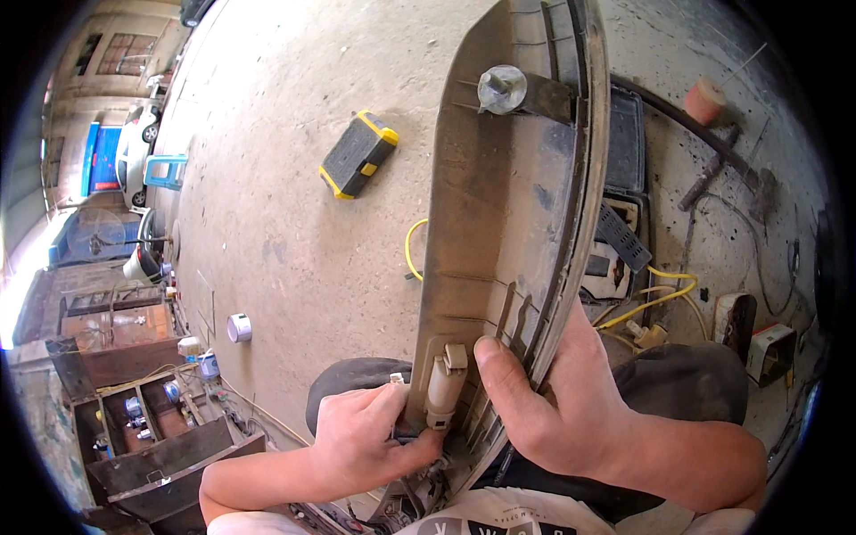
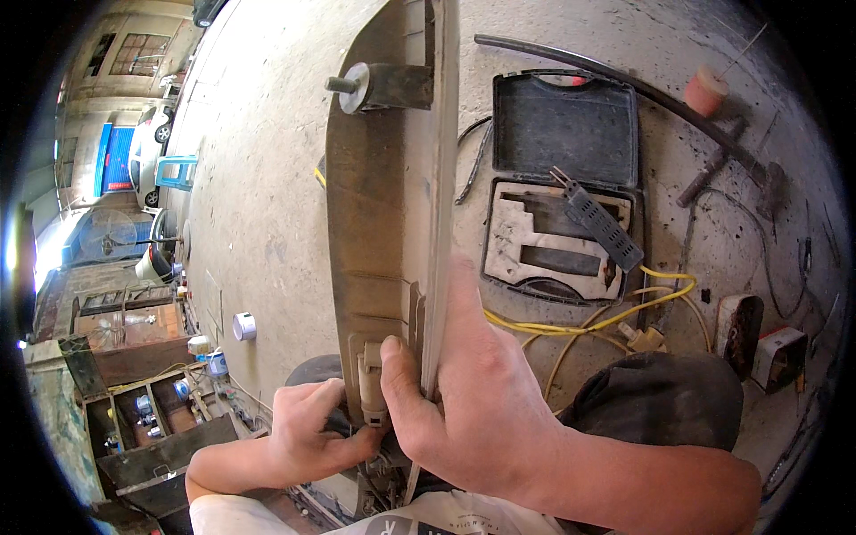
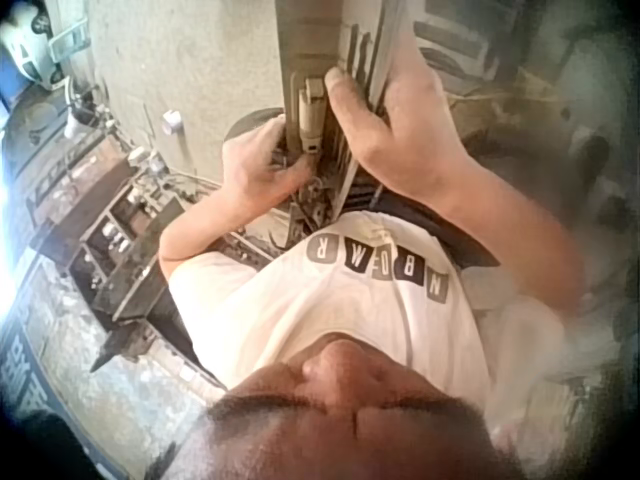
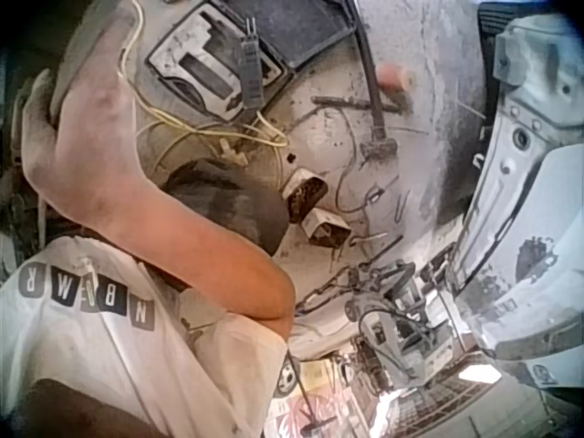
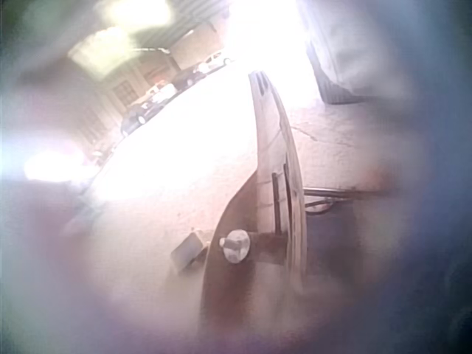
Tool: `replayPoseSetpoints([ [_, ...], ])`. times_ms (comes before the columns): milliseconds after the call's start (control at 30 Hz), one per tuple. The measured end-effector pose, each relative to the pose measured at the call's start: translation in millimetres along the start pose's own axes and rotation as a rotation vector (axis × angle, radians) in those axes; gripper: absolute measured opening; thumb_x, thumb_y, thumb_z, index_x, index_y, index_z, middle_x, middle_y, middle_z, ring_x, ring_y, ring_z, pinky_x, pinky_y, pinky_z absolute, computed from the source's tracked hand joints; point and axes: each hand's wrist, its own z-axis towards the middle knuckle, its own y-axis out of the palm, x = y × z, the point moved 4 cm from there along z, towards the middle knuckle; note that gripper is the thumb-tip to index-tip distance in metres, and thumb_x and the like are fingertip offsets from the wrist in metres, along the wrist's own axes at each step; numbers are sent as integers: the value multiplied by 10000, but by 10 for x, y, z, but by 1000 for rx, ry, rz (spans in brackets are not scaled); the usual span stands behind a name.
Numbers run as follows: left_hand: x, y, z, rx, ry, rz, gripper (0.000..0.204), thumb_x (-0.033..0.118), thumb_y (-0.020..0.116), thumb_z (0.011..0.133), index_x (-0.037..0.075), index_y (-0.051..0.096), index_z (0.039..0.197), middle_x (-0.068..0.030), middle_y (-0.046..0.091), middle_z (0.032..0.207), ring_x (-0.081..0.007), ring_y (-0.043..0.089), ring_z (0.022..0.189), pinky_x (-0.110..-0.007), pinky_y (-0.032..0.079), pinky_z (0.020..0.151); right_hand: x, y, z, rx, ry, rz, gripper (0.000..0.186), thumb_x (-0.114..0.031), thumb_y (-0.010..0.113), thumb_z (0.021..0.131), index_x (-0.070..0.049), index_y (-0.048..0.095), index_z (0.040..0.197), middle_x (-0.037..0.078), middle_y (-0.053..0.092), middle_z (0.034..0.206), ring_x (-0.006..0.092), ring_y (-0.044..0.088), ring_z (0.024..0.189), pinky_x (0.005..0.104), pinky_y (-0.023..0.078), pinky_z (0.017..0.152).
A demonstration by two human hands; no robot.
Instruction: The person repairs a detached car bumper in a workshop. They use a screwdriver to adjust internal components and a heat gun to apply heat to the plastic surface, likely for reshaping or adhesion.
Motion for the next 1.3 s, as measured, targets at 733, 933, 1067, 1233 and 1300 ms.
replayPoseSetpoints([
  [733, 69, 94, -65, -62, -99, -20, 387, 113, 674, 748, -51, 491, 1047, -148, 624, 695, -332, 639, 579, -399, 507, 521, 3, 8, 3, -13, 14, 4, 315, -64, 561, 904, 51, 500, 1191, 160, 596, 1087, 239, 574, 991, 367, 454, 884],
  [933, 24, 173, -106, -66, -155, -85, 355, 42, 590, 760, -65, 459, 1072, -192, 621, 719, -396, 639, 628, -440, 510, 554, 12, 1, -6, 3, 24, -4, 323, -66, 571, 903, 48, 501, 1197, 160, 599, 1090, 239, 574, 994, 369, 452, 891],
  [1067, -24, 222, -144, -61, -278, -197, 348, 22, 548, 771, -54, 453, 1097, -220, 631, 766, -443, 636, 685, -481, 514, 607, 11, 5, -1, -19, 27, -35, 332, -61, 574, 901, 48, 492, 1204, 159, 601, 1089, 237, 578, 994, 368, 454, 891],
  [1233, -24, 198, -123, -89, -276, -305, 387, 8, 497, 796, -54, 435, 1173, -238, 633, 850, -452, 636, 757, -467, 522, 670, 24, 1, -14, -23, 48, -45, 352, -54, 573, 901, 48, 473, 1222, 153, 607, 1080, 232, 585, 986, 362, 457, 888],
  [1300, -11, 187, -101, -91, -243, -377, 399, 0, 468, 810, -60, 427, 1202, -248, 627, 896, -452, 633, 798, -453, 524, 700, 18, 9, -14, -14, 31, -40, 356, -52, 571, 902, 49, 467, 1227, 151, 608, 1078, 230, 586, 984, 360, 458, 889],
])
